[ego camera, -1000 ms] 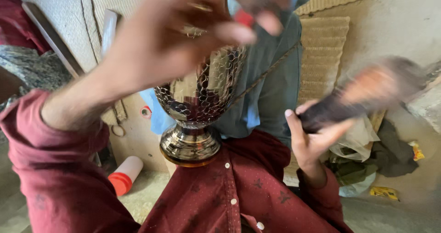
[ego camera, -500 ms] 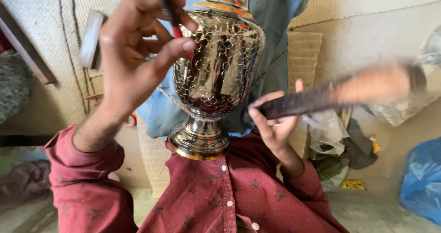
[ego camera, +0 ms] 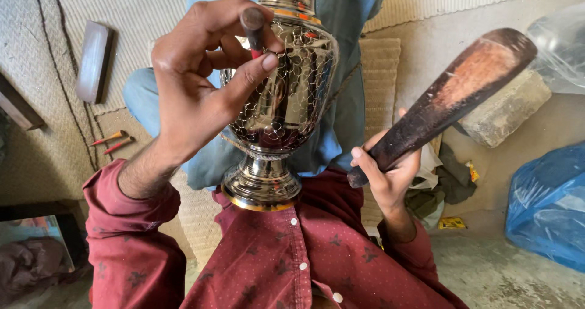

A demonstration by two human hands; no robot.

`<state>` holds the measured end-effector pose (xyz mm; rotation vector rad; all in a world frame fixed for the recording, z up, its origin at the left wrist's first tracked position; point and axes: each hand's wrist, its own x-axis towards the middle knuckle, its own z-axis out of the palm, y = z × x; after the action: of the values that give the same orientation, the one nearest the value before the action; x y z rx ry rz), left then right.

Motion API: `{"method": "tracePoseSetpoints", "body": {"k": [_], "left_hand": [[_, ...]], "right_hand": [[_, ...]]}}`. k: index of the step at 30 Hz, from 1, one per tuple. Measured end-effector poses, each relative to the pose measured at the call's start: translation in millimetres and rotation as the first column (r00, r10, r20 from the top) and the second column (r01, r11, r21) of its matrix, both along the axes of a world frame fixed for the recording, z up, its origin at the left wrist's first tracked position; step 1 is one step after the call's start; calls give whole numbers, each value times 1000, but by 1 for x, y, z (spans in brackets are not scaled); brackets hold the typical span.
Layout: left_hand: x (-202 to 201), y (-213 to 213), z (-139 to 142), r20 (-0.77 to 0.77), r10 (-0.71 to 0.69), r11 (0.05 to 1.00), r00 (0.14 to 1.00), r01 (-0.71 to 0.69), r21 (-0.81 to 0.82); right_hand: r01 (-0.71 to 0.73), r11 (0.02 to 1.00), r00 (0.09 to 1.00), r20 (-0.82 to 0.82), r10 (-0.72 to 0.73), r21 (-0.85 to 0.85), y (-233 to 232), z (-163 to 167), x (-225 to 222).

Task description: The person sits cross-legged on the floor holding a small punch against the surface of an ornate silver-colored vase and repeatedly strikes the punch with a wooden mallet, working the patterned decoration across the vase body. They reposition the punch between strikes to continue the design.

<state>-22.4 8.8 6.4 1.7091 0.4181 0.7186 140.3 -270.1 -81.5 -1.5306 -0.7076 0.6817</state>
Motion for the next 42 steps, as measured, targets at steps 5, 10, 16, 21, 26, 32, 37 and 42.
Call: {"method": "tracePoseSetpoints", "body": {"k": [5,10,16,21,26,32,37,42], "left_hand": [[4,3,5,-27,-14,998,1000,12,-63],[18,12,5,-52,-59,998,997,60,23],[38,19,1,-69,-178,975,982,185,122],[47,25,2,-124,-267,933,956,288,215],[54,31,-1,-63,-351,837,934,343,426],[63,36,-6,-57,-500,769,864,474,430],[66,39,-3,-108,-592,738,799,591,325],[68,37,2,-99,-614,707,783,602,370]], "right_hand": [[16,1000,1000,-1,-16,-2,-3,0,2],[41,999,999,28,-42,32,-8,-3,2],[103,994,992,73,-104,22,-16,-4,0],[129,992,983,132,-129,11,-20,-4,6],[181,983,979,103,-178,-14,-27,-4,15],[200,979,962,197,-189,-38,-39,1,30],[190,967,980,20,-196,168,-44,12,47],[279,933,958,-6,-285,229,-42,31,57]]}}
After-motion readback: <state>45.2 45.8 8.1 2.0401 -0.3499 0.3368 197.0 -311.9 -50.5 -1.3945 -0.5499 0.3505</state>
